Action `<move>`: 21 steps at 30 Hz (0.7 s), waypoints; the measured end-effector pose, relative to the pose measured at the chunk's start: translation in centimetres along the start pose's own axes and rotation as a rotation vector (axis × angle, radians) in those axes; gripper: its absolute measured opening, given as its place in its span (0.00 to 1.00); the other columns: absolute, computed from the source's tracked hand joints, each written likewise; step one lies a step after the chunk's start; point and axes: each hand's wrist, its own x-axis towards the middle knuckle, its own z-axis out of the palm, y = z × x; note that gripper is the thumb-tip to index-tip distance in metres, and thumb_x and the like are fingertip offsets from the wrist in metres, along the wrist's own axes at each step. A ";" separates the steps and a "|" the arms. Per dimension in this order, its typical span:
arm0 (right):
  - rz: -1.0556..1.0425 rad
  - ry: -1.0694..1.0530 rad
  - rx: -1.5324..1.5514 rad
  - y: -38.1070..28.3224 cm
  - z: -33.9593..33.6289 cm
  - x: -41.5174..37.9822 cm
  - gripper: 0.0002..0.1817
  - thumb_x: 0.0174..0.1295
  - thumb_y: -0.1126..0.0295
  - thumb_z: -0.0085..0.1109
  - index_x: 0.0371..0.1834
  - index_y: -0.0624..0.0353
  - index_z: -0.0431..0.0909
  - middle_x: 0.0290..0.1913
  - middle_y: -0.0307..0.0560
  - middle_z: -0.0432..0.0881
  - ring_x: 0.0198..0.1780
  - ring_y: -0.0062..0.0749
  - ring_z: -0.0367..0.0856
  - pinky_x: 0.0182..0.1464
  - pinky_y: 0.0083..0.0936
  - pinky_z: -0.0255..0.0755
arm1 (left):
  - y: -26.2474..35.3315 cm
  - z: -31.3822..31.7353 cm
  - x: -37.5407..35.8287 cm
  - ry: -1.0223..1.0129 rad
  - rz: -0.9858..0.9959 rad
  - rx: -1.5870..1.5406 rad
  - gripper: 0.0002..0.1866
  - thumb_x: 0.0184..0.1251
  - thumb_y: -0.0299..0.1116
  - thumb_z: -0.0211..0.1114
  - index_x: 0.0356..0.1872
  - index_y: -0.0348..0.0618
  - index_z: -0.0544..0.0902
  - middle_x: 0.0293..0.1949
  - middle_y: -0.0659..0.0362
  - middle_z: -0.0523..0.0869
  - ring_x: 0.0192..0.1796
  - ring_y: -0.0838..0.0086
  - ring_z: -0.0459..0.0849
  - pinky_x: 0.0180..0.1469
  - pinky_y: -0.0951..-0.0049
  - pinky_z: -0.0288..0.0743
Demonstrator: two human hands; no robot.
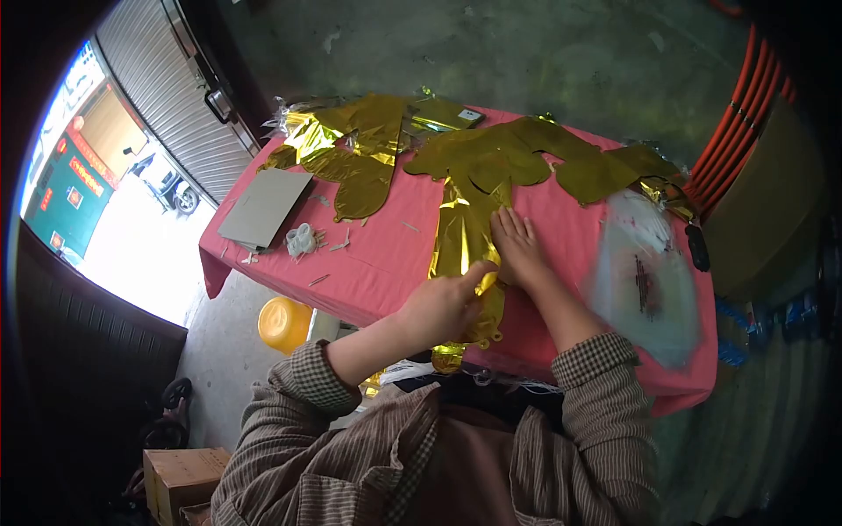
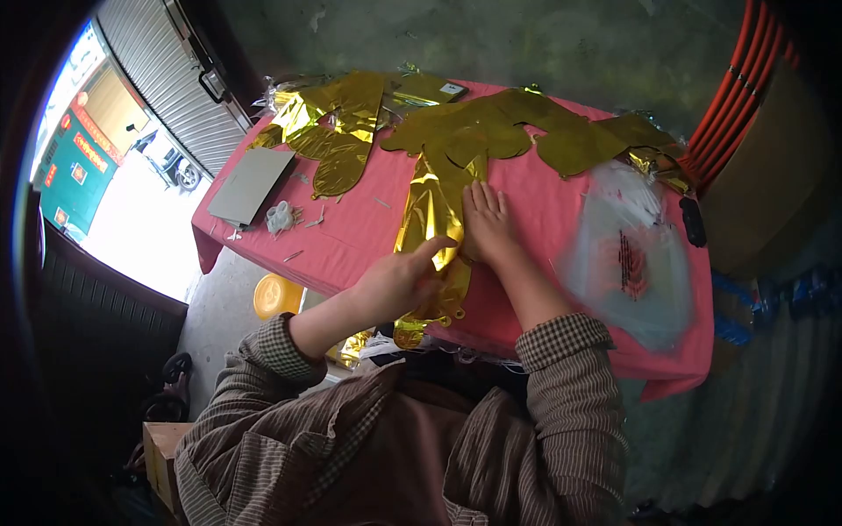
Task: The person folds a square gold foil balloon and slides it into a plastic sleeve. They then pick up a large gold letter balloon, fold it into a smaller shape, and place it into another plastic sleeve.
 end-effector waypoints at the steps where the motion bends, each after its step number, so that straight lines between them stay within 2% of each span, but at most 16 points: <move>1: -0.040 0.044 -0.106 0.8 1.4 0.7 0.45 0.59 0.48 0.51 0.72 0.64 0.46 0.75 0.56 0.45 0.77 0.41 0.39 0.75 0.40 0.32 | 0.1 -0.3 0.2 -0.002 0.002 -0.002 0.25 0.60 0.32 0.63 0.59 0.46 0.66 0.28 0.53 0.84 0.32 0.64 0.85 0.36 0.69 0.78; 2: -0.082 0.088 -0.211 1.7 2.9 1.3 0.43 0.59 0.53 0.52 0.72 0.64 0.46 0.75 0.56 0.45 0.77 0.41 0.39 0.75 0.41 0.32 | 0.2 -0.9 0.4 -0.130 -0.005 -0.182 0.25 0.62 0.32 0.62 0.60 0.46 0.65 0.30 0.54 0.84 0.33 0.67 0.85 0.37 0.70 0.77; 3: -0.081 0.085 -0.211 1.2 2.1 0.9 0.43 0.59 0.53 0.52 0.72 0.64 0.46 0.75 0.56 0.45 0.77 0.41 0.39 0.75 0.41 0.32 | 0.0 -1.6 0.6 -0.259 -0.013 -0.362 0.26 0.65 0.33 0.61 0.62 0.46 0.64 0.32 0.55 0.84 0.34 0.70 0.85 0.38 0.72 0.77; 4: -0.047 0.042 -0.133 0.1 0.4 0.1 0.41 0.60 0.57 0.51 0.72 0.64 0.46 0.75 0.55 0.46 0.77 0.41 0.39 0.75 0.41 0.32 | -1.0 -2.3 0.8 -0.267 0.032 -0.519 0.25 0.66 0.32 0.59 0.63 0.45 0.65 0.35 0.59 0.84 0.35 0.74 0.84 0.39 0.73 0.77; 5: -0.014 0.000 -0.056 -0.5 -0.5 -0.4 0.39 0.60 0.60 0.50 0.72 0.64 0.46 0.75 0.55 0.46 0.77 0.41 0.40 0.75 0.40 0.32 | -3.0 -2.8 1.2 -0.269 0.031 -0.520 0.25 0.66 0.32 0.59 0.63 0.45 0.65 0.35 0.59 0.84 0.35 0.74 0.84 0.39 0.73 0.77; 7: -0.013 0.015 -0.054 -0.3 0.0 -0.2 0.38 0.61 0.62 0.48 0.72 0.63 0.46 0.75 0.54 0.45 0.77 0.41 0.39 0.75 0.40 0.32 | -7.8 -3.1 2.2 -0.064 -0.081 -0.857 0.23 0.67 0.33 0.58 0.61 0.39 0.67 0.40 0.55 0.83 0.42 0.68 0.83 0.45 0.68 0.76; 8: -0.012 0.031 -0.052 -0.2 0.2 -0.1 0.37 0.61 0.63 0.47 0.73 0.63 0.46 0.75 0.54 0.45 0.77 0.41 0.39 0.75 0.40 0.32 | -9.0 -2.9 2.4 -0.064 -0.081 -0.854 0.23 0.67 0.33 0.58 0.61 0.39 0.67 0.40 0.55 0.83 0.42 0.68 0.83 0.45 0.68 0.76; 10: -0.014 0.042 -0.063 -0.3 0.2 -0.2 0.36 0.61 0.64 0.45 0.72 0.63 0.47 0.75 0.54 0.46 0.76 0.41 0.40 0.75 0.40 0.32 | -10.8 -2.5 2.9 0.209 0.179 0.058 0.24 0.69 0.39 0.55 0.61 0.35 0.68 0.54 0.48 0.77 0.58 0.59 0.75 0.59 0.61 0.69; 11: -0.015 0.045 -0.072 -0.3 0.2 -0.2 0.35 0.62 0.66 0.43 0.72 0.63 0.47 0.75 0.53 0.46 0.76 0.41 0.40 0.75 0.40 0.33 | -11.4 -1.9 3.2 0.209 0.181 0.059 0.24 0.69 0.39 0.55 0.61 0.35 0.68 0.54 0.48 0.77 0.58 0.59 0.75 0.59 0.61 0.69; 13: -0.023 0.071 -0.057 0.0 0.8 0.1 0.33 0.63 0.67 0.41 0.72 0.63 0.48 0.75 0.54 0.47 0.76 0.41 0.41 0.75 0.40 0.33 | -11.7 -0.8 3.7 0.129 0.165 0.181 0.30 0.70 0.45 0.53 0.65 0.35 0.64 0.66 0.45 0.65 0.71 0.55 0.58 0.70 0.58 0.54; 14: -0.032 0.095 -0.042 0.2 1.1 0.2 0.32 0.63 0.68 0.38 0.72 0.63 0.49 0.74 0.54 0.48 0.76 0.41 0.42 0.75 0.41 0.34 | -11.9 -0.4 4.1 0.074 0.108 0.098 0.32 0.69 0.48 0.53 0.67 0.37 0.62 0.69 0.45 0.59 0.74 0.55 0.50 0.72 0.57 0.45; 17: -0.027 0.054 -0.082 0.1 0.7 0.1 0.31 0.64 0.73 0.35 0.73 0.61 0.46 0.75 0.53 0.46 0.76 0.42 0.41 0.75 0.41 0.36 | -11.1 -0.6 5.2 -0.026 0.125 0.145 0.34 0.67 0.50 0.55 0.67 0.38 0.62 0.69 0.46 0.60 0.73 0.55 0.52 0.72 0.55 0.45; 21: -0.028 0.034 -0.087 0.2 0.8 0.4 0.30 0.65 0.73 0.34 0.73 0.61 0.46 0.75 0.53 0.46 0.76 0.42 0.42 0.75 0.41 0.36 | -11.3 -0.6 6.0 -0.089 0.166 0.199 0.37 0.64 0.54 0.57 0.68 0.40 0.61 0.69 0.46 0.60 0.74 0.55 0.52 0.72 0.52 0.44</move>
